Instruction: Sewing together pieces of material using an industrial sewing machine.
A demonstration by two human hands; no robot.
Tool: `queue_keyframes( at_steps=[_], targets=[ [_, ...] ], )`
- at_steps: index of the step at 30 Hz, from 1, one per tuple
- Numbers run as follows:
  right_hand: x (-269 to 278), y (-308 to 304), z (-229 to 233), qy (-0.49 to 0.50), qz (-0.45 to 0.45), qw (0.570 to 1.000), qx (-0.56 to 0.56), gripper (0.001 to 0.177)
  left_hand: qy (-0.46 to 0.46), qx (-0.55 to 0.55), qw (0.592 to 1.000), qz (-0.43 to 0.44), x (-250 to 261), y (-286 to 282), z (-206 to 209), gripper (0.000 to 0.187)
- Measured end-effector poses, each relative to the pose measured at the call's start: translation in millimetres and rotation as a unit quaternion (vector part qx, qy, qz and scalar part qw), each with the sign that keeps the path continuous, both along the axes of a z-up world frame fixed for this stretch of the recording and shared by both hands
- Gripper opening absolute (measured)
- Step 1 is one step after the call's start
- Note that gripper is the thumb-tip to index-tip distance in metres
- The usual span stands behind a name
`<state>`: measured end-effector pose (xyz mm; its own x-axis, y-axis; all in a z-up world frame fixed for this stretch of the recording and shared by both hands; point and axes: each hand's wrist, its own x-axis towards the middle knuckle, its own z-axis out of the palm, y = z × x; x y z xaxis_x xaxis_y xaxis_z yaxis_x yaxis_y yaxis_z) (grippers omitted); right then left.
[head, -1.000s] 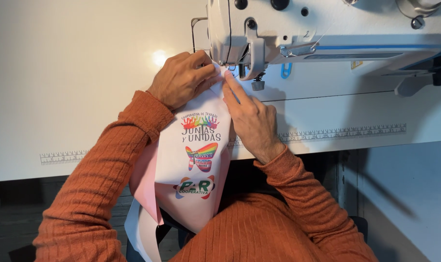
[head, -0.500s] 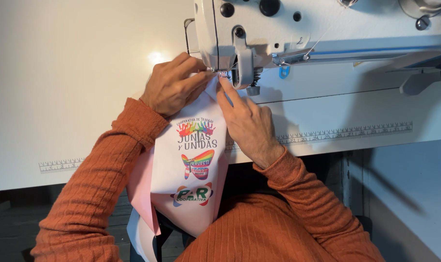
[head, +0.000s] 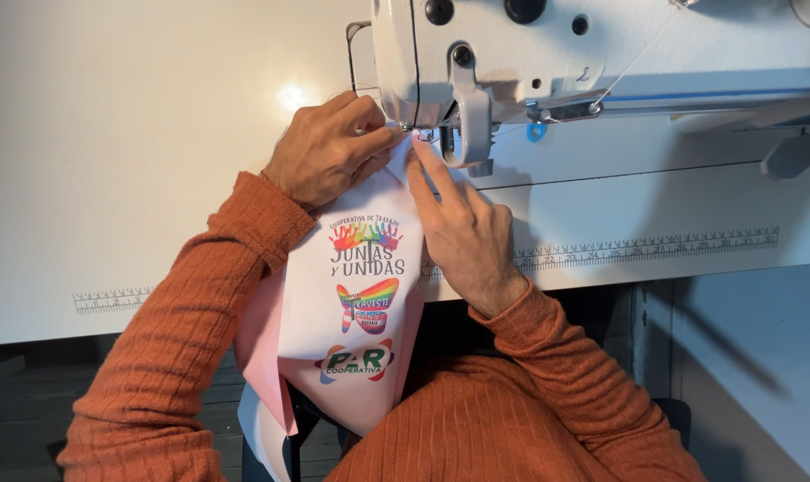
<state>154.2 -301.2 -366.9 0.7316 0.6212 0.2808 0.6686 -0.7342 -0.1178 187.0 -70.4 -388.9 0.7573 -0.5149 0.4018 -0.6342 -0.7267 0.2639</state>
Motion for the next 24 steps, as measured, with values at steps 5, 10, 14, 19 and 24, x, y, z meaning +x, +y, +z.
queue_keyframes(
  at_steps=[5, 10, 14, 19, 24],
  targets=[
    [-3, 1, 0, 0.021, -0.014, 0.998, 0.061, 0.037, 0.023, -0.01, 1.0, -0.014, 5, 3, -1, 0.013],
    [-7, 2, 0, 0.012, -0.038, 0.998, 0.057, 0.036, 0.021, -0.033, 0.998, -0.048, 8, 2, -1, 0.012],
    [-8, 2, -1, 0.018, -0.035, 0.996, 0.079, 0.037, 0.014, -0.029, 0.998, -0.051, 5, 3, 0, 0.014],
    [-8, 2, 11, 0.035, -0.033, 0.996, 0.069, 0.038, 0.042, -0.056, 0.997, -0.017, 0, 3, 5, 0.009],
    [-13, -8, 14, 0.033, -0.013, 0.991, 0.128, 0.037, 0.163, -0.16, 0.97, 0.087, -5, -9, 39, 0.019]
  ],
)
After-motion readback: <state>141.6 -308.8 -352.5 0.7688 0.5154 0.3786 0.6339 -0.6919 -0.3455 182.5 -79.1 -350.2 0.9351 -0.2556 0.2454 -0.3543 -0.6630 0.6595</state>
